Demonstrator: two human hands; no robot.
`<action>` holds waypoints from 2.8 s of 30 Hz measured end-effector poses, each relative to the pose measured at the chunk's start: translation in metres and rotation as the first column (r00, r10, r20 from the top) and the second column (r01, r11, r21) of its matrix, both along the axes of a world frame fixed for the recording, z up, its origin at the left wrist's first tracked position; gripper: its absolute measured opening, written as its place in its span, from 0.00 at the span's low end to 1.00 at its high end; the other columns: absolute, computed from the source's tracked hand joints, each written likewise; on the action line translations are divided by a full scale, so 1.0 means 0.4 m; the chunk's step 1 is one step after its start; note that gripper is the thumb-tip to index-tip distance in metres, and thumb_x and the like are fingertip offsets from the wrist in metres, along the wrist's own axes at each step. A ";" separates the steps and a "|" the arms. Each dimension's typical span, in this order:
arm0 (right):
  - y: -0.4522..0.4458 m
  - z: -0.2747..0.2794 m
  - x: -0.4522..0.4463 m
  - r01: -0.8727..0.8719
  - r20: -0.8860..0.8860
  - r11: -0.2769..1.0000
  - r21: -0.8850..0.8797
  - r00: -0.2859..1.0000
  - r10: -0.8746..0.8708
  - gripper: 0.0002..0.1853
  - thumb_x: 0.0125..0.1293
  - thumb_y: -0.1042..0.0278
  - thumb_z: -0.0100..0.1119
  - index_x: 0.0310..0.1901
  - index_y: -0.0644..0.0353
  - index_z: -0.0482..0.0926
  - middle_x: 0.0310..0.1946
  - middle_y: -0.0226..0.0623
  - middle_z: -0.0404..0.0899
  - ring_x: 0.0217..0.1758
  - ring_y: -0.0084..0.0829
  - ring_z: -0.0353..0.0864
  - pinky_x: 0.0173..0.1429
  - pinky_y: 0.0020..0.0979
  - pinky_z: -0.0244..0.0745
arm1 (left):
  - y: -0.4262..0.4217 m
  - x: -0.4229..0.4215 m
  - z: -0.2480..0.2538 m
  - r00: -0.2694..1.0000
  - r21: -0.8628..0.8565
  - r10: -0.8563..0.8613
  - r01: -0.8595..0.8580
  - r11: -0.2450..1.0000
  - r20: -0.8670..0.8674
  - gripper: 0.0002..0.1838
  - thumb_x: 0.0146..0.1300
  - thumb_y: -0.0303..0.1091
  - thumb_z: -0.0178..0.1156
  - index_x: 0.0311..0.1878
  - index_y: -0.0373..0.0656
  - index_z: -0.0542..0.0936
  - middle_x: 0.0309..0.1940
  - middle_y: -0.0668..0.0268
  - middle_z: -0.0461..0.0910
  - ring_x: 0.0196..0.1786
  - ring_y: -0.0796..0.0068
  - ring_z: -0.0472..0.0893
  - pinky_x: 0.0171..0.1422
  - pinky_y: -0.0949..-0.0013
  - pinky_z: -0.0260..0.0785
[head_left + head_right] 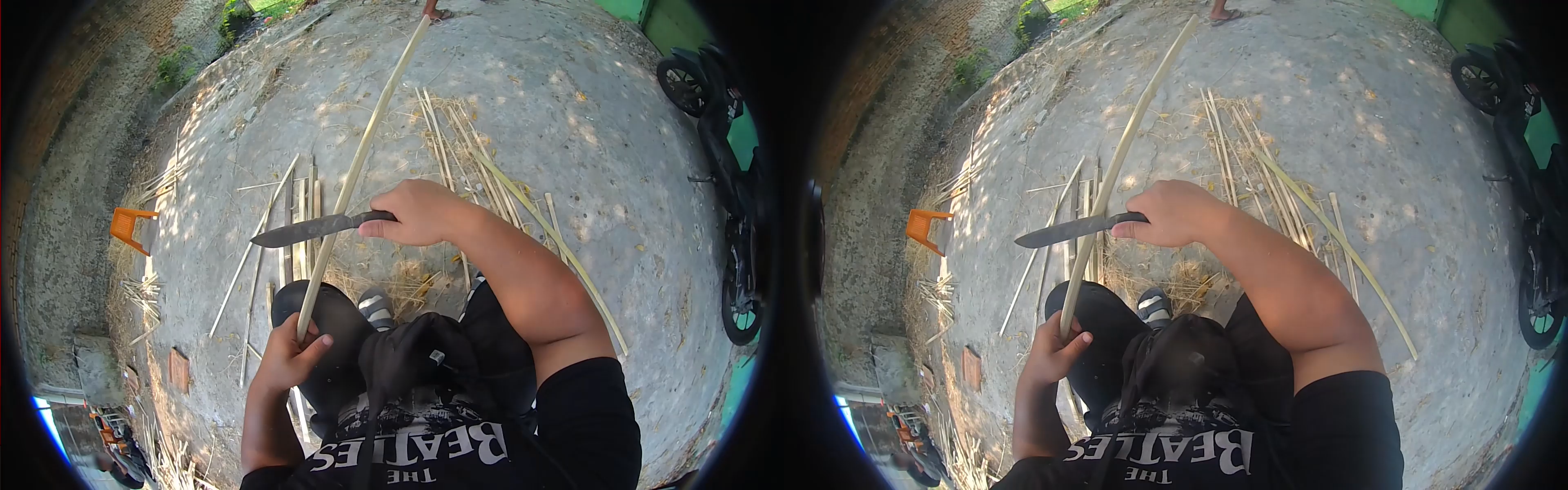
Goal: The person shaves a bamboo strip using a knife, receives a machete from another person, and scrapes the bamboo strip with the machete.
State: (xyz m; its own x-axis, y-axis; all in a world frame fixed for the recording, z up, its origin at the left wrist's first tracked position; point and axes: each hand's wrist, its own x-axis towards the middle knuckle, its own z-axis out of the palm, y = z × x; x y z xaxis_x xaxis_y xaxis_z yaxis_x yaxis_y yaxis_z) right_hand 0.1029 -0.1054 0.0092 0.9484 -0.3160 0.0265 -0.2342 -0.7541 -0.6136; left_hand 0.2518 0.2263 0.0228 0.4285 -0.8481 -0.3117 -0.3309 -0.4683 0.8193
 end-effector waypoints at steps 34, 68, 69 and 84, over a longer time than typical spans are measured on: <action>0.019 -0.012 0.027 0.124 0.032 0.990 -0.061 0.992 -0.122 0.34 0.77 0.30 0.50 0.38 0.59 0.83 0.30 0.50 0.84 0.39 0.56 0.86 0.45 0.52 0.78 | -0.031 0.016 -0.014 0.997 -0.101 0.043 -0.050 0.994 -0.069 0.14 0.68 0.31 0.74 0.40 0.41 0.74 0.23 0.79 0.69 0.26 0.90 0.66 0.28 0.77 0.57; 0.025 0.010 0.026 -0.079 -0.049 0.996 0.037 0.995 0.081 0.36 0.77 0.28 0.50 0.40 0.62 0.84 0.34 0.53 0.84 0.43 0.53 0.86 0.49 0.50 0.78 | 0.091 0.011 0.048 0.900 0.111 0.031 -0.087 0.990 0.435 0.23 0.56 0.39 0.83 0.37 0.40 0.75 0.16 0.71 0.70 0.19 0.80 0.66 0.25 0.69 0.62; 0.019 0.007 0.022 -0.031 -0.025 0.997 0.065 0.999 0.032 0.36 0.77 0.28 0.50 0.40 0.62 0.84 0.33 0.53 0.84 0.43 0.53 0.86 0.49 0.50 0.78 | 0.094 0.009 0.048 0.893 0.105 0.032 -0.088 0.991 0.449 0.23 0.56 0.39 0.83 0.37 0.40 0.75 0.15 0.71 0.70 0.19 0.80 0.66 0.25 0.69 0.62; -0.128 -0.041 -0.013 0.195 -0.069 0.972 0.130 0.980 -0.188 0.35 0.77 0.30 0.50 0.38 0.62 0.82 0.27 0.49 0.82 0.36 0.54 0.83 0.44 0.49 0.76 | 0.064 0.043 0.037 0.864 0.105 0.024 -0.089 0.990 0.503 0.23 0.57 0.39 0.82 0.37 0.41 0.74 0.18 0.69 0.71 0.21 0.78 0.68 0.27 0.67 0.62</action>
